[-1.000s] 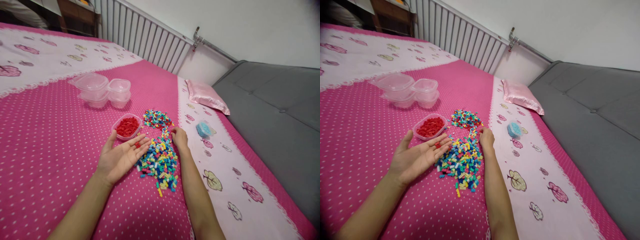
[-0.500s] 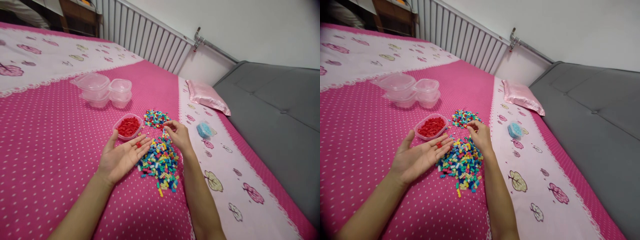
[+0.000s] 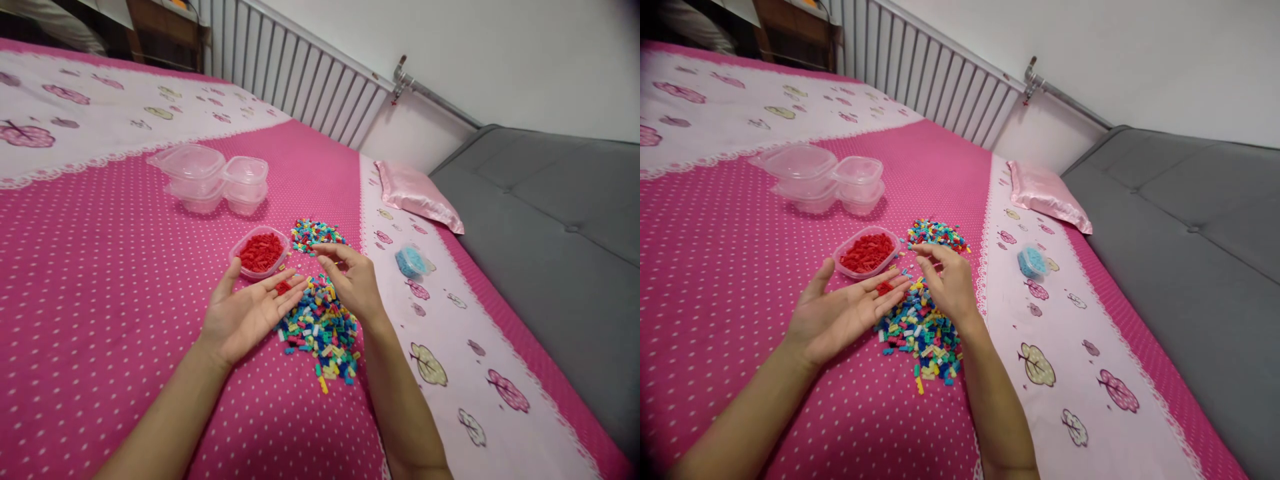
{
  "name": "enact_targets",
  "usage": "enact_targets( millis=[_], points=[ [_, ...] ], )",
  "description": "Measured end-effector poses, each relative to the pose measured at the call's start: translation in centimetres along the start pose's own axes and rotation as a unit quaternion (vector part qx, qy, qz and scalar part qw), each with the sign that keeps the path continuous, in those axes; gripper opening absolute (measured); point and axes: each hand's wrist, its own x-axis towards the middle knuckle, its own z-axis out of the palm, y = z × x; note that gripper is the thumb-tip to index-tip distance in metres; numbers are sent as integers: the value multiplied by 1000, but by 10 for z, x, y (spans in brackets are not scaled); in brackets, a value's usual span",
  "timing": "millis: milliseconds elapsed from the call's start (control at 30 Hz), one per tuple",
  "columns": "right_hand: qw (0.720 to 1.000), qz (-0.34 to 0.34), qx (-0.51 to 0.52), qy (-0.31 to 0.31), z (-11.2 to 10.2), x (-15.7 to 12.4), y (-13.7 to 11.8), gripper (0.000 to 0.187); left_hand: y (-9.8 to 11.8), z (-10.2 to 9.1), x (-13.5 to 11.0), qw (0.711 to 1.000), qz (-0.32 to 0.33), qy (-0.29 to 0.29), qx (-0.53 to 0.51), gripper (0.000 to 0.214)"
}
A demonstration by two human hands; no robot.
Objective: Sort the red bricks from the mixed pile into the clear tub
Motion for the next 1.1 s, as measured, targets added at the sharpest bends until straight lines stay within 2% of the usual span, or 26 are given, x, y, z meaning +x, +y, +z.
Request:
enact_targets(
  millis=[133, 267, 367, 467, 600, 833, 933, 1100],
  points=[
    [995, 56, -57, 58, -5, 8, 30, 26, 0, 1, 0, 1000, 1, -2, 0, 84],
    [983, 105, -140, 61, -6, 17, 72, 31, 0, 0, 0, 1000, 0, 2, 0, 85],
    [978, 110, -172, 34, -1, 18, 97, 33, 0, 0, 1, 1000, 4, 5, 4, 84],
    [976, 95, -194, -9, 6, 17, 111, 33, -1, 0, 1, 1000, 4, 4, 10, 83],
    [965, 92, -239, -51, 11, 15, 117, 33, -2, 1, 1, 1000, 9, 5, 13, 83],
    [926, 197, -321, -34, 5, 13, 105, 25, -1, -1, 0, 1000, 4, 1, 5, 83],
    [912, 209, -353, -6, 3, 14, 101, 29, -1, -3, 1, 1000, 4, -2, 1, 84],
    [940, 129, -315, 0, 10, 15, 105, 25, -1, -3, 1, 1000, 8, 3, 1, 84]
  ],
)
